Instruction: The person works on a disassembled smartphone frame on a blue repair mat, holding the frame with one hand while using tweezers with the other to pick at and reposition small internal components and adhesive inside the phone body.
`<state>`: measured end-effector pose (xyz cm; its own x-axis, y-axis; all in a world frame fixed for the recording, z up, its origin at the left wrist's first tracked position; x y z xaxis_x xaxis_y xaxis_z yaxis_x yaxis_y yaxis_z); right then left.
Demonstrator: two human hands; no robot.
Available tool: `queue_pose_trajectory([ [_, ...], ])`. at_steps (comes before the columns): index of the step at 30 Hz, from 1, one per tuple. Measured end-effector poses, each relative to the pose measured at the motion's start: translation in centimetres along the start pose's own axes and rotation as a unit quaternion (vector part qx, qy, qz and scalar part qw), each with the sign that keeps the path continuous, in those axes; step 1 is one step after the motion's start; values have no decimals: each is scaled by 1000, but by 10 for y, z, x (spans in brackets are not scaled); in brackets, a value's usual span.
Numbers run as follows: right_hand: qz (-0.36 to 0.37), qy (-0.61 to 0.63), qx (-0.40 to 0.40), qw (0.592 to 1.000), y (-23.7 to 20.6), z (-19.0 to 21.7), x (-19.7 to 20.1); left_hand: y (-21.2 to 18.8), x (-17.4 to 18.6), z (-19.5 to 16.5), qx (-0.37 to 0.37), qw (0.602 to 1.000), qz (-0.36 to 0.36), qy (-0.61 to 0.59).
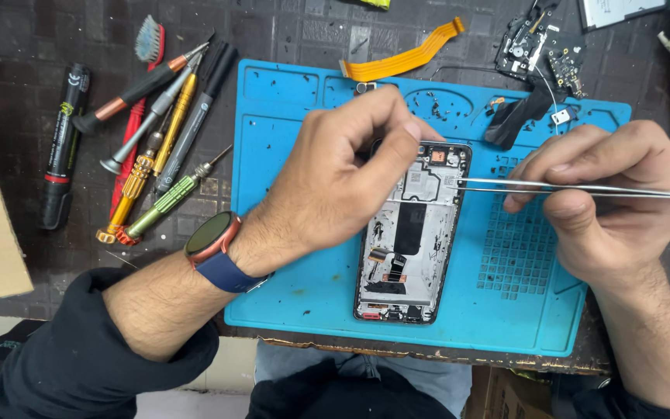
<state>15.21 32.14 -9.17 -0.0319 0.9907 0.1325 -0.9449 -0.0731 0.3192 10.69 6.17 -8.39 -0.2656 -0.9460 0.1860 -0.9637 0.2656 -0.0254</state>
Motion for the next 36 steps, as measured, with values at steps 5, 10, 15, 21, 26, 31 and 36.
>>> queue_pose_trajectory([
  [5,-5,2,-1,1000,0,0,1,9,3,4,-18,983,-53,-174],
  [10,10,14,-27,999,2,3,0,13,5,9,36,991,-40,-120],
  [15,32,-16,-64,997,-1,1,3,4,-3,10,-27,997,-31,-66],
  [21,45,-32,-46,997,0,3,6,4,-2,1,-85,996,-19,5],
  [26,72,13,-41,996,3,2,1,5,-2,5,-80,996,-7,50],
  [31,85,38,-100,991,0,1,-8,5,-1,6,-90,994,-5,68],
  [36,114,41,-153,981,-5,2,-13,7,1,4,-96,994,-9,51],
])
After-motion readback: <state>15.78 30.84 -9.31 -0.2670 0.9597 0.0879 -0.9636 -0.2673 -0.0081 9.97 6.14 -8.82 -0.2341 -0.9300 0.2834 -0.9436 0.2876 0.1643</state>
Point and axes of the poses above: each hand's wrist, its own y-axis towards the middle knuckle, its own x-axis out of the back of the hand, z = x × y, the point moved 2 cm from there along y, towards the middle knuckle, and after that the axes turned 9 degrees about -z, right-handed, at the moved point
